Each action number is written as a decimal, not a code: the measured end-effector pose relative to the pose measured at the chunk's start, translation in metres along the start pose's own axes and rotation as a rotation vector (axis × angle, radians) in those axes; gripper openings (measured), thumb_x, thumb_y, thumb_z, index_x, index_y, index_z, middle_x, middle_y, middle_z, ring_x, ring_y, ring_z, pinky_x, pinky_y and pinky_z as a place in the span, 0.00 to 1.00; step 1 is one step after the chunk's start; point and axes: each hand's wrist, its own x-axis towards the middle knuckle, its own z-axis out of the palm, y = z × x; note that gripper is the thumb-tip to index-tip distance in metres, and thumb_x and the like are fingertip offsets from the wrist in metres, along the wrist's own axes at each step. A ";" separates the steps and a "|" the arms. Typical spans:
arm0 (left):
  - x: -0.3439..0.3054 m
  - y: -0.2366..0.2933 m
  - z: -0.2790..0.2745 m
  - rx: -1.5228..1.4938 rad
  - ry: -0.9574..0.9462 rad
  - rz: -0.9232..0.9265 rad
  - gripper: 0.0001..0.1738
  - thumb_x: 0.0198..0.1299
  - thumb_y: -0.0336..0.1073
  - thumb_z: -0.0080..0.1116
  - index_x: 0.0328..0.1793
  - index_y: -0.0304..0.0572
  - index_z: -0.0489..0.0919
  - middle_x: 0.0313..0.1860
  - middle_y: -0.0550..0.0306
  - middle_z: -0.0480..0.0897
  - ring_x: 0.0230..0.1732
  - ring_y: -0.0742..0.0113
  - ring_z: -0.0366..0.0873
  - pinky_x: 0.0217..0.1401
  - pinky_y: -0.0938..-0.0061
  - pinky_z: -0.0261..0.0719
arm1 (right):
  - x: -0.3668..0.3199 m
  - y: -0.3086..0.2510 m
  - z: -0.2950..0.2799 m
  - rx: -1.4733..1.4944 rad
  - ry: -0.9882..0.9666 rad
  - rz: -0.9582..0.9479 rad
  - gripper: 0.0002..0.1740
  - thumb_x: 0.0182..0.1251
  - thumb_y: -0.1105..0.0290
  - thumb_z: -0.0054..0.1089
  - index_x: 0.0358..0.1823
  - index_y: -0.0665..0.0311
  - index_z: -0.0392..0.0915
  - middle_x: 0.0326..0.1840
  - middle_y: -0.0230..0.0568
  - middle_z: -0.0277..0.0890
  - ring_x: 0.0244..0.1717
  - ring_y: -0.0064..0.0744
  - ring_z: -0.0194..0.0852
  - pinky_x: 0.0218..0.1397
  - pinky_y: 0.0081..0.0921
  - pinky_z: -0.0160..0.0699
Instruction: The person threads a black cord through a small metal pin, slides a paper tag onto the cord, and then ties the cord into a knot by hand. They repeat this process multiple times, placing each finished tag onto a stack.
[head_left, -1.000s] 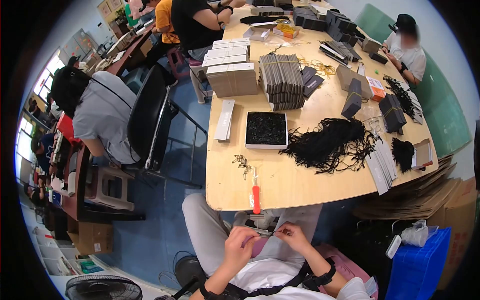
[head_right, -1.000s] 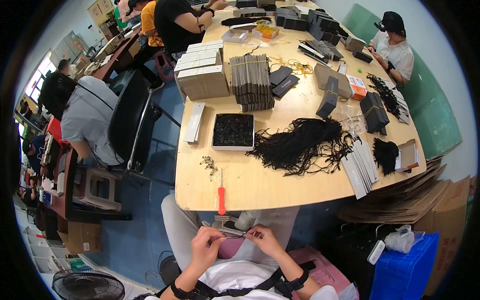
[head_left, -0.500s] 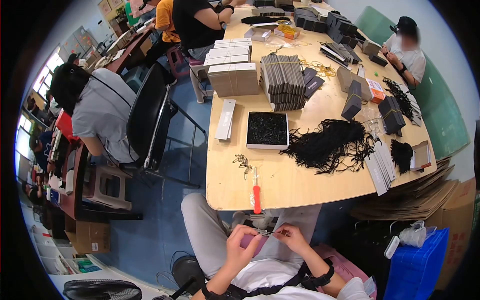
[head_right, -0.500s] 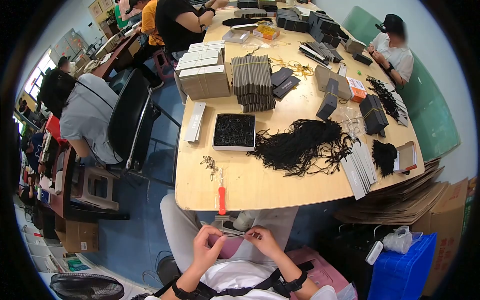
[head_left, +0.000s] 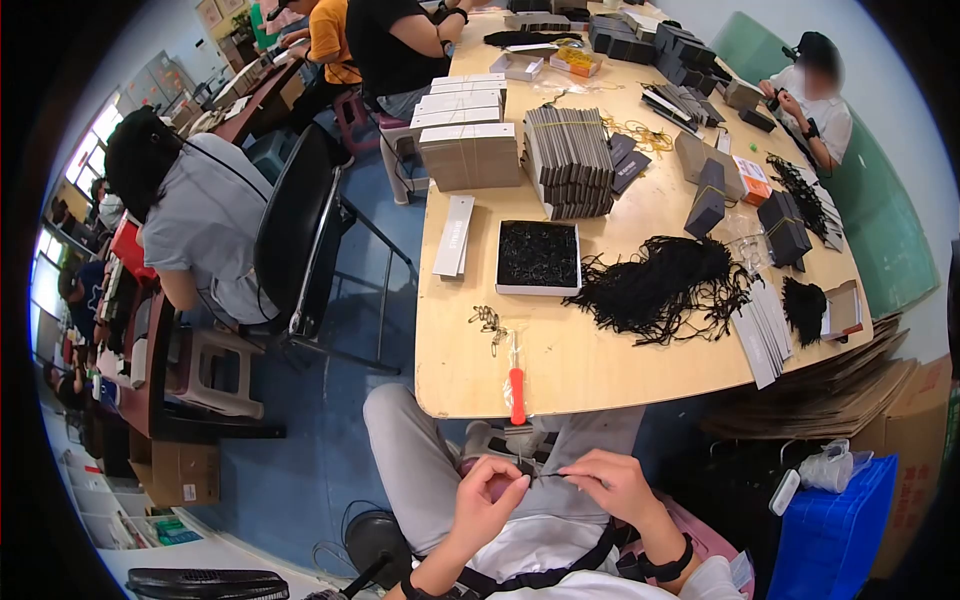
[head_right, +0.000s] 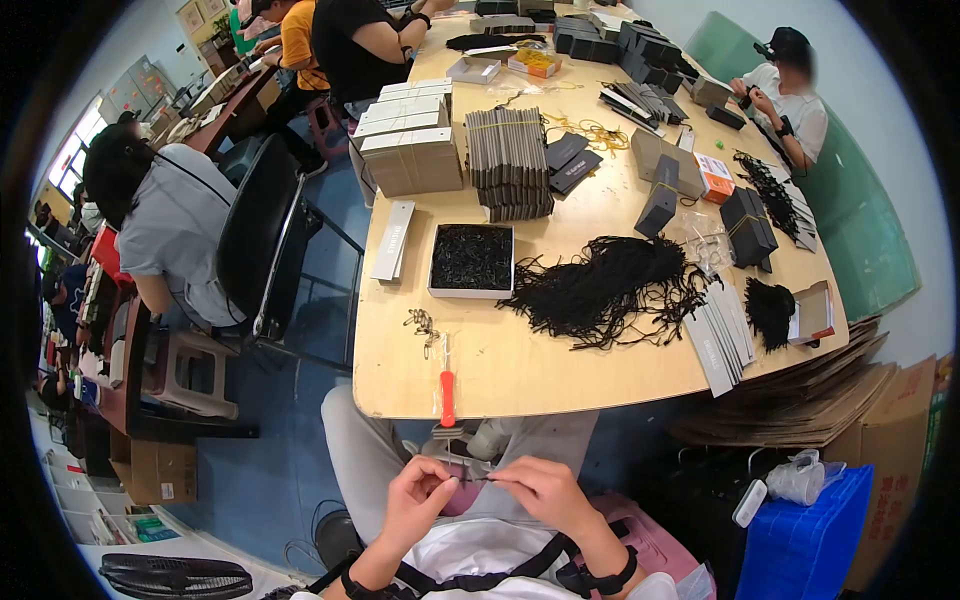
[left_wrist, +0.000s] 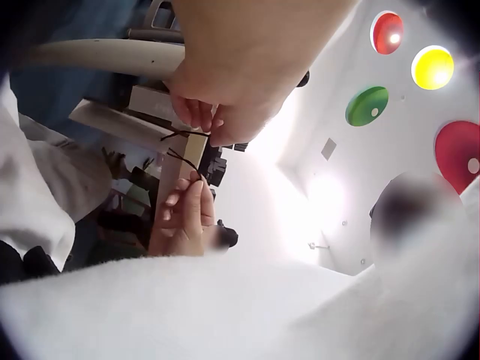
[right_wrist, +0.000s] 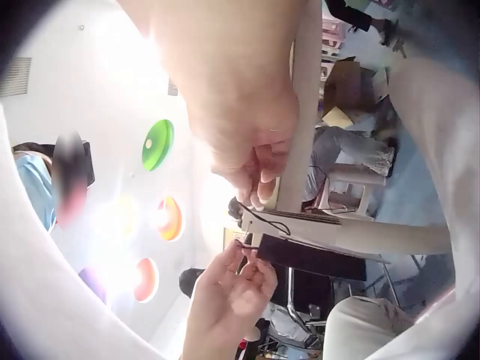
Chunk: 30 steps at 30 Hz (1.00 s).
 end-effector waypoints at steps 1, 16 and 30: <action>-0.001 0.000 -0.001 -0.018 -0.014 -0.007 0.06 0.59 0.23 0.60 0.40 0.33 0.74 0.42 0.58 0.75 0.40 0.78 0.73 0.44 0.83 0.72 | 0.001 -0.002 0.001 -0.115 -0.005 -0.164 0.07 0.55 0.79 0.64 0.37 0.65 0.83 0.30 0.38 0.78 0.27 0.29 0.78 0.29 0.21 0.76; -0.005 0.011 0.010 0.223 -0.190 0.102 0.05 0.53 0.22 0.65 0.37 0.33 0.83 0.44 0.51 0.79 0.43 0.70 0.77 0.47 0.80 0.74 | 0.001 -0.004 0.018 -0.313 0.104 -0.298 0.13 0.45 0.72 0.72 0.34 0.62 0.80 0.26 0.34 0.73 0.25 0.33 0.77 0.25 0.25 0.76; -0.009 0.058 0.021 0.438 -0.121 0.266 0.12 0.47 0.17 0.65 0.40 0.30 0.83 0.34 0.52 0.81 0.35 0.69 0.79 0.37 0.78 0.77 | -0.016 0.015 0.027 0.361 -0.468 -0.051 0.16 0.60 0.73 0.60 0.49 0.65 0.76 0.45 0.40 0.78 0.44 0.37 0.75 0.50 0.28 0.72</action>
